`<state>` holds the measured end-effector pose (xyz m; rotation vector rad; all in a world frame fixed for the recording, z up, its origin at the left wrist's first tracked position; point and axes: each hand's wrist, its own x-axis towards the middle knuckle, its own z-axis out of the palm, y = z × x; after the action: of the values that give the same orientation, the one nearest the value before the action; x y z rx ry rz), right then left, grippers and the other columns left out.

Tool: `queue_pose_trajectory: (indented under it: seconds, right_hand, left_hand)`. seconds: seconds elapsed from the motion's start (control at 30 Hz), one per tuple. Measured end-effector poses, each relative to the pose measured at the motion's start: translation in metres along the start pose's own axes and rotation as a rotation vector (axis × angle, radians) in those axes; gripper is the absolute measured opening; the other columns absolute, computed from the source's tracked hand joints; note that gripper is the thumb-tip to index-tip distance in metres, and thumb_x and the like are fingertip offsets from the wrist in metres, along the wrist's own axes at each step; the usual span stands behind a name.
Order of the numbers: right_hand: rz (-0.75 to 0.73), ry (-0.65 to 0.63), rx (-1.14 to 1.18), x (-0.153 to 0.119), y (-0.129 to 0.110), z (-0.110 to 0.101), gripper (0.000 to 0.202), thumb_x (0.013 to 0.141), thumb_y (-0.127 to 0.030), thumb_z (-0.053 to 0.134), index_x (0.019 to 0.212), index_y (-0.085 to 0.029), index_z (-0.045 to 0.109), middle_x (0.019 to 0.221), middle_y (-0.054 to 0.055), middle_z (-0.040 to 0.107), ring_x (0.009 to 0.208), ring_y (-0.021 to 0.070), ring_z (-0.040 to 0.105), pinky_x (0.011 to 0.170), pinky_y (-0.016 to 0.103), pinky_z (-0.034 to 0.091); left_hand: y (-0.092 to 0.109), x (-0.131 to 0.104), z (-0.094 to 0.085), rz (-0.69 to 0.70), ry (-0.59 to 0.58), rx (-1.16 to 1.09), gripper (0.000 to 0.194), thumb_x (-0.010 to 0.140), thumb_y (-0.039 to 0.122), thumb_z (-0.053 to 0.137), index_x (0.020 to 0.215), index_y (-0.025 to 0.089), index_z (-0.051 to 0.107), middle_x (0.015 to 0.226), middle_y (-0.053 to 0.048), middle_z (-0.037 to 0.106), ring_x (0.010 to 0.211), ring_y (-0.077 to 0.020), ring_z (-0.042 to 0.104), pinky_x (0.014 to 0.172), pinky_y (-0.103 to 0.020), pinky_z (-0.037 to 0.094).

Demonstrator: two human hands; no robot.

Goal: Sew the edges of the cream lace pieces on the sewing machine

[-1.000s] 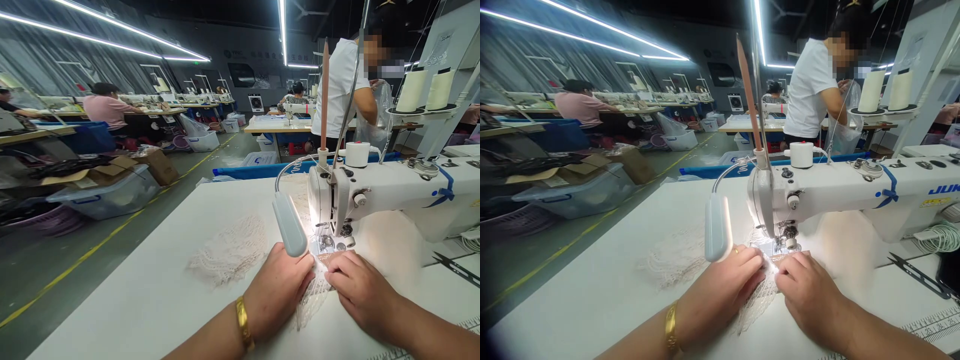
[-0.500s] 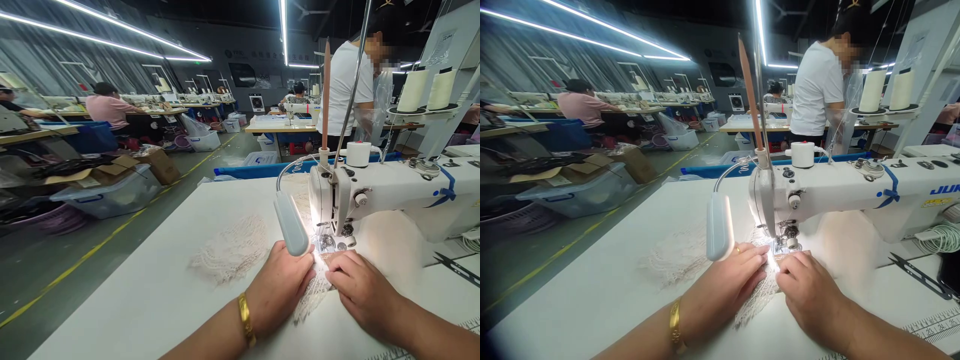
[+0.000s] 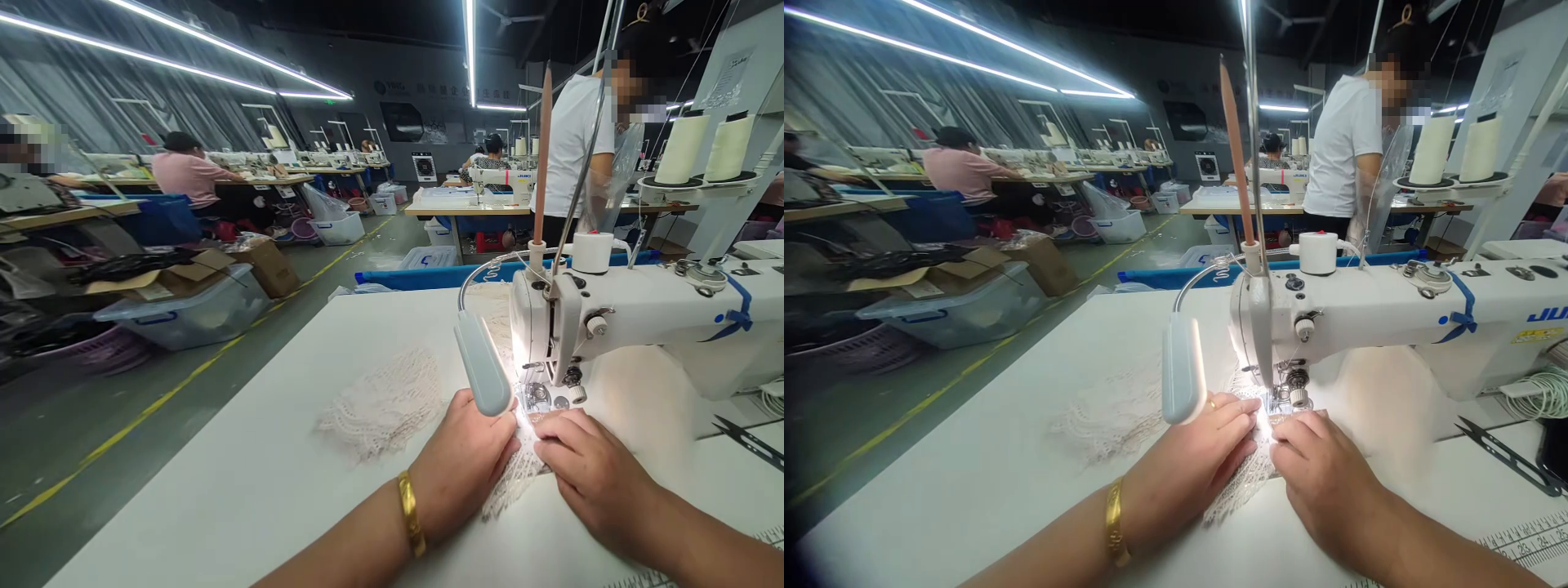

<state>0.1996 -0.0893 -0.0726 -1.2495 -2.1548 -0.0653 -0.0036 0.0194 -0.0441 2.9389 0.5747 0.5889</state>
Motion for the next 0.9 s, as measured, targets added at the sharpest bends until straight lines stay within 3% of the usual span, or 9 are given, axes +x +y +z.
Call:
queue_pose_trajectory:
  seconds: [0.1, 0.3, 0.6, 0.9]
  right_hand:
    - [-0.025, 0.014, -0.01, -0.0002, 0.0015, 0.0006, 0.047, 0.079, 0.008, 0.043, 0.111, -0.019, 0.064, 0.123, 0.011, 0.07, 0.112, 0.028, 0.062, 0.09, 0.046, 0.061]
    - [-0.026, 0.026, 0.019, 0.0001, 0.0021, 0.0019, 0.045, 0.078, 0.008, 0.045, 0.11, -0.018, 0.065, 0.118, 0.011, 0.072, 0.111, 0.0282, 0.063, 0.091, 0.047, 0.061]
    - [-0.03, 0.037, -0.01, 0.0009, 0.0008, 0.0001, 0.043, 0.079, 0.008, 0.043, 0.107, -0.017, 0.064, 0.116, 0.012, 0.072, 0.11, 0.0285, 0.064, 0.088, 0.046, 0.062]
    - [-0.02, 0.039, -0.015, 0.0005, 0.0017, 0.002, 0.043, 0.079, 0.008, 0.044, 0.107, -0.017, 0.064, 0.117, 0.011, 0.071, 0.11, 0.0285, 0.063, 0.089, 0.045, 0.06]
  left_hand:
    - [0.0007, 0.0009, -0.0008, -0.01, -0.028, -0.008, 0.012, 0.099, 0.016, 0.051, 0.092, 0.021, 0.059, 0.102, -0.007, 0.068, 0.094, -0.0254, 0.062, 0.086, -0.042, 0.048]
    - [0.0019, 0.0031, -0.0019, -0.053, -0.092, -0.001, 0.014, 0.1, 0.02, 0.055, 0.111, 0.021, 0.064, 0.105, -0.008, 0.07, 0.098, -0.0283, 0.063, 0.087, -0.043, 0.048]
    - [-0.0011, 0.004, -0.0004, -0.04, -0.083, -0.014, 0.023, 0.097, 0.024, 0.062, 0.12, 0.019, 0.064, 0.116, -0.01, 0.072, 0.107, -0.0314, 0.065, 0.098, -0.051, 0.047]
    - [-0.0014, 0.0035, 0.0012, -0.008, -0.075, 0.003, 0.018, 0.099, 0.027, 0.061, 0.115, 0.019, 0.066, 0.121, -0.011, 0.072, 0.109, -0.032, 0.064, 0.097, -0.05, 0.046]
